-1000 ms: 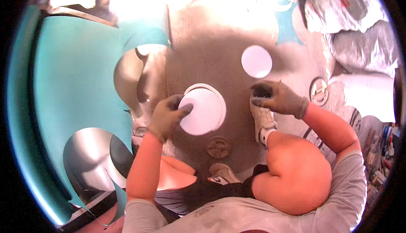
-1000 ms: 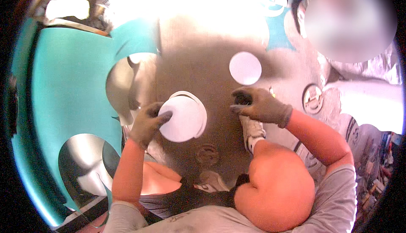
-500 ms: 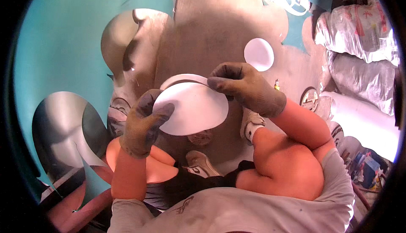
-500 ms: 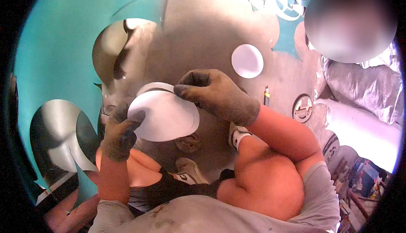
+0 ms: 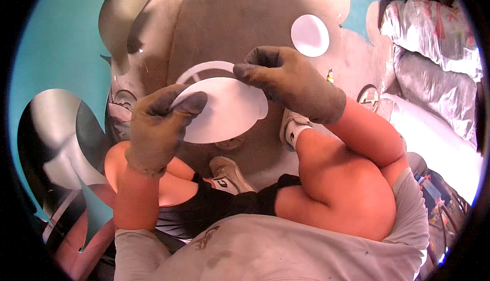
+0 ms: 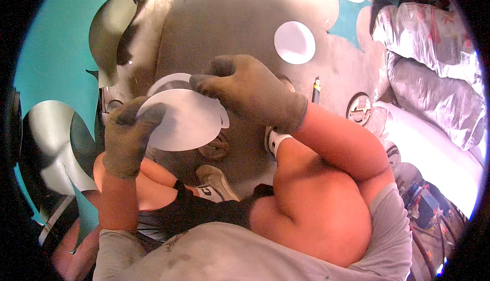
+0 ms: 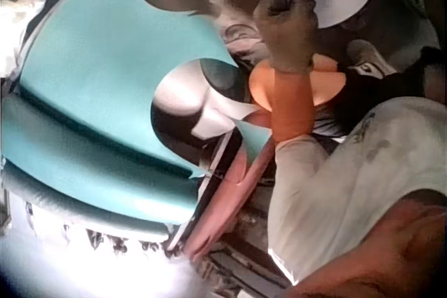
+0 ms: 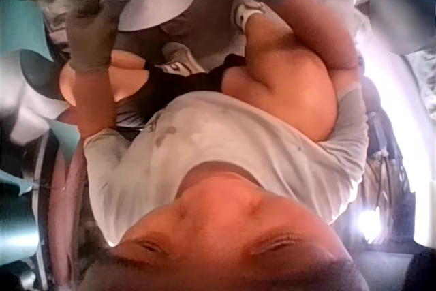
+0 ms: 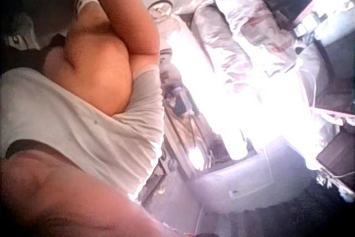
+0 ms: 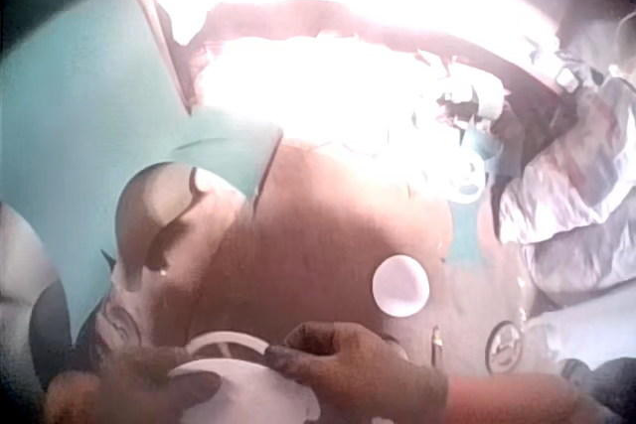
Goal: The person sits on a concrete floor and applies white circular stickers to the surface. They pick up a sticker, peel off the backing, and press it onto the floor, repeating this process for multiple units.
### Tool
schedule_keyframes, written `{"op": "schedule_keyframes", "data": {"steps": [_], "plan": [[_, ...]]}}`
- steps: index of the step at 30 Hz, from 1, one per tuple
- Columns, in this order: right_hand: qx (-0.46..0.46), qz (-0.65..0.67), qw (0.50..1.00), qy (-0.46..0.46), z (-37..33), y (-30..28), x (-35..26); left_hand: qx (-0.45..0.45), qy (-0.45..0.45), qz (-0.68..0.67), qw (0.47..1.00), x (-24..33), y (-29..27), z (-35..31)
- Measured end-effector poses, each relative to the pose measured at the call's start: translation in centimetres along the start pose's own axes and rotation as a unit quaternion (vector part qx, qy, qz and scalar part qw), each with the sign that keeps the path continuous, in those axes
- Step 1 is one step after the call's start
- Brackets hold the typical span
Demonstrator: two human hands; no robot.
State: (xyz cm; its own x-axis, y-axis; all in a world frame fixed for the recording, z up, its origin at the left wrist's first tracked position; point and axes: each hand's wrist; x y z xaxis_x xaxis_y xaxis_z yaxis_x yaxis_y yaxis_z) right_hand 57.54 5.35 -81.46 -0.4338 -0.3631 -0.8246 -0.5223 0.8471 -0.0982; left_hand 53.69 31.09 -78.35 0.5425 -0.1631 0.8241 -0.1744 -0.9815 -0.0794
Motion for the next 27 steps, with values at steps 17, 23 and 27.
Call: {"op": "schedule_keyframes", "data": {"steps": [17,23,27], "plan": [[-0.019,-0.035,0.999,0.007,-0.9,0.1,0.9,0.007,0.065,0.129,0.989,-0.1,-0.5,-0.5],[-0.004,-0.027,0.999,-0.032,-1.5,0.4,1.4,-0.062,-0.012,0.124,0.990,0.8,-0.5,-0.1],[-0.023,-0.050,0.997,-0.046,-1.8,1.7,1.6,-0.168,0.046,0.215,0.961,0.9,1.4,0.5]]}}
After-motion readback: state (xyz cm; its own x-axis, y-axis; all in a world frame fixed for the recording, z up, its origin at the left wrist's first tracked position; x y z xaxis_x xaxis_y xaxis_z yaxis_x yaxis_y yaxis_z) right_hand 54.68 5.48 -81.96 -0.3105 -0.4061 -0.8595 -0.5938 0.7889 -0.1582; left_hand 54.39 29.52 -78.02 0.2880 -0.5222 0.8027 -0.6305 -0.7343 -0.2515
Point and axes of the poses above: each hand's wrist, its own z-axis towards the middle knuckle, its own y-axis out of the palm, x = y × z, and after that the axes turned 4 degrees about -z, right-handed
